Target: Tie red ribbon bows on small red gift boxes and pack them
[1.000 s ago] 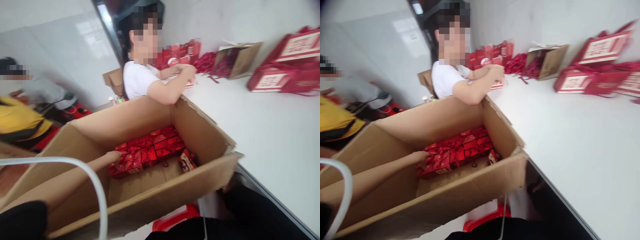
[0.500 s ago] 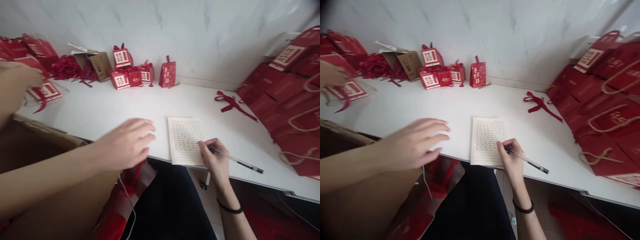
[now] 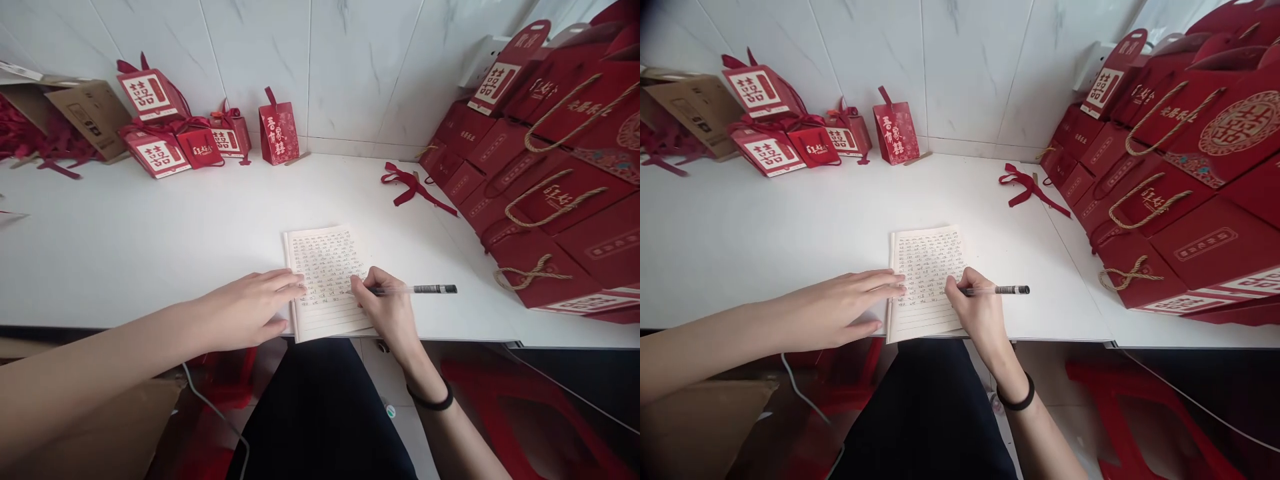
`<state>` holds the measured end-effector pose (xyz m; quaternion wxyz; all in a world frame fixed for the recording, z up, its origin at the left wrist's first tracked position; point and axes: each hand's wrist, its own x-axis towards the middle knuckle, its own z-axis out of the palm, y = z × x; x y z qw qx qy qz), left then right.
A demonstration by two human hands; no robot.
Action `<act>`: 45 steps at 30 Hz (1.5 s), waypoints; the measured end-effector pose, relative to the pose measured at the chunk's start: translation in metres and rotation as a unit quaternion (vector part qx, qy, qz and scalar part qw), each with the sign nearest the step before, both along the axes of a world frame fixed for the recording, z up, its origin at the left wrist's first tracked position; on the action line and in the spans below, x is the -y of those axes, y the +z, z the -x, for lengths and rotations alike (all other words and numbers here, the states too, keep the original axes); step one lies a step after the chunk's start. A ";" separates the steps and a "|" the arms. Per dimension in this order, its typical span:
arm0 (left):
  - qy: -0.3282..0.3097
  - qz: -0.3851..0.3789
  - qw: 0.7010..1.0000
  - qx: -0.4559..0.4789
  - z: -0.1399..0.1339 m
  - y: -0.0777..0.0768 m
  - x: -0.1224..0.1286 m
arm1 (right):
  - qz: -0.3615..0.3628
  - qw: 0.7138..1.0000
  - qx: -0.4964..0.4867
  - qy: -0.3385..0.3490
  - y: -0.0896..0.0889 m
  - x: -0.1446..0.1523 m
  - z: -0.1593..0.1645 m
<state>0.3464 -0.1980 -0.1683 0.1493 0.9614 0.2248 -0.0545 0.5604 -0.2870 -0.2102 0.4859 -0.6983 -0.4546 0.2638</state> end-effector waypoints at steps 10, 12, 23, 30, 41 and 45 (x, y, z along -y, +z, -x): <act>-0.001 0.002 0.999 0.039 0.001 -0.006 -0.002 | 0.008 0.999 0.036 0.020 0.000 -0.002 0.001; -0.001 0.005 0.999 0.041 0.001 -0.005 -0.001 | 0.003 0.999 0.041 0.018 -0.001 -0.003 0.001; -0.005 -0.002 0.999 0.032 -0.001 -0.003 0.000 | 0.006 0.999 0.037 -0.003 -0.001 -0.002 0.001; -0.019 -0.029 0.999 0.006 -0.002 -0.001 0.001 | 0.005 0.999 0.037 -0.003 0.000 -0.002 0.001; -0.026 -0.054 0.998 -0.004 -0.002 0.000 0.004 | 0.001 0.999 0.042 -0.015 0.001 0.000 0.002; -0.018 -0.044 0.999 0.007 -0.002 -0.001 0.003 | -0.003 0.999 0.047 -0.004 0.000 -0.001 0.003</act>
